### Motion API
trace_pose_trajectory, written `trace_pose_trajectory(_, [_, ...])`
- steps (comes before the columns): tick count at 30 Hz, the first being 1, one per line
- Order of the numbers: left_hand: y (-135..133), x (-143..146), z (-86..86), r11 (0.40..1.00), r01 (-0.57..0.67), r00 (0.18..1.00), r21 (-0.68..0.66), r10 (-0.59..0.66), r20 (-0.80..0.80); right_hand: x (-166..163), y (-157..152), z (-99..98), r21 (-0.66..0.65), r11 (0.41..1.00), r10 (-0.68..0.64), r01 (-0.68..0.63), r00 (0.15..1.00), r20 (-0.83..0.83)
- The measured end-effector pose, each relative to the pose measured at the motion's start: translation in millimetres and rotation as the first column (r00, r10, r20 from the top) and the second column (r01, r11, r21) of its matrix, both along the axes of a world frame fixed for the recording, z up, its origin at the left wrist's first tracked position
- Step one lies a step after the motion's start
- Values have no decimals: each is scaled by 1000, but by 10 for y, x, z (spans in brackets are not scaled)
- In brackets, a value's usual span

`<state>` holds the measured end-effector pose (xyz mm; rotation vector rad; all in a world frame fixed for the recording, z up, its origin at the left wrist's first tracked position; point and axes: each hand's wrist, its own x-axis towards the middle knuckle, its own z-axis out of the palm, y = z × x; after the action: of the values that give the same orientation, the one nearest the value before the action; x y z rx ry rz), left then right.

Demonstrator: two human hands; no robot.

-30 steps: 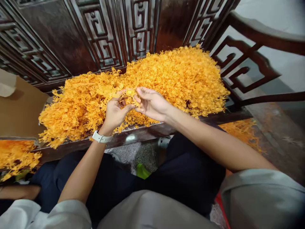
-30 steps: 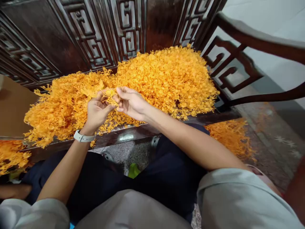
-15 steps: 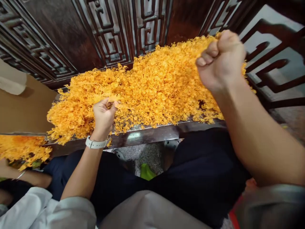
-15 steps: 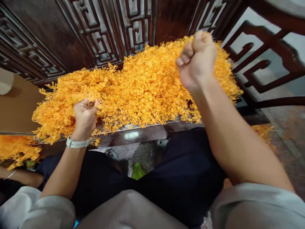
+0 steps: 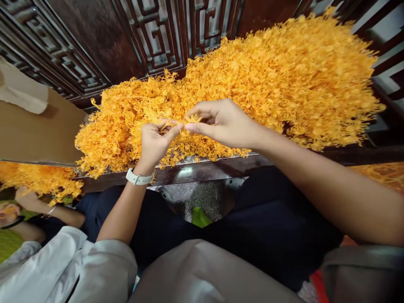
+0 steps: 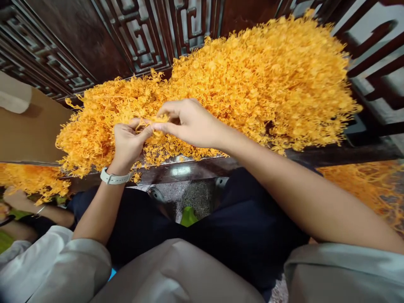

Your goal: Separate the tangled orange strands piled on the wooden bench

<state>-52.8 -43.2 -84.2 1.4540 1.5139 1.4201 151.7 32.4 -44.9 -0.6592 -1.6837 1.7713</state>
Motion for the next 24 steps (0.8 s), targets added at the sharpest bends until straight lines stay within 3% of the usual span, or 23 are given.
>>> trace_pose_trajectory(3, [-60, -144, -65, 999, -36, 997, -2, 36, -62, 40, 9, 168, 23, 998, -57, 61, 987, -149])
trace_pose_trajectory(5, [-59, -251, -123, 995, -101, 993, -6, 101, -65, 201, 177, 320, 11, 972, -220, 234, 930, -293])
trace_pose_trajectory(7, [-9, -308, -138, 993, -115, 993, -22, 116, 27, 397, 415, 401, 31, 908, -382, 419, 853, -355])
trace_pose_trajectory(10, [129, -231, -44, 995, -59, 945, -80, 81, 316, 563, 721, 258, 154, 837, -509, 526, 850, -137])
trace_pose_trajectory(13, [253, -9, 74, 989, -17, 827, -146, 96, 554, 467, 777, -44, 418, 775, -581, 475, 794, 175])
trace_pose_trajectory(15, [298, 143, 98, 984, -8, 780, -176, 116, 615, 310, 657, -180, 516, 779, -509, 357, 840, 188])
trace_pose_trajectory(17, [322, 263, 80, 980, -9, 771, -201, 134, 622, 147, 467, -236, 508, 837, -315, 205, 939, 140])
trace_pose_trajectory(19, [334, 341, 52, 976, -29, 771, -216, 159, 617, 21, 286, -253, 485, 868, -179, 101, 977, 116])
trace_pose_trajectory(24, [322, 323, 68, 959, -11, 689, -282, 212, 693, -132, 93, -326, 494, 852, -199, 171, 980, 4])
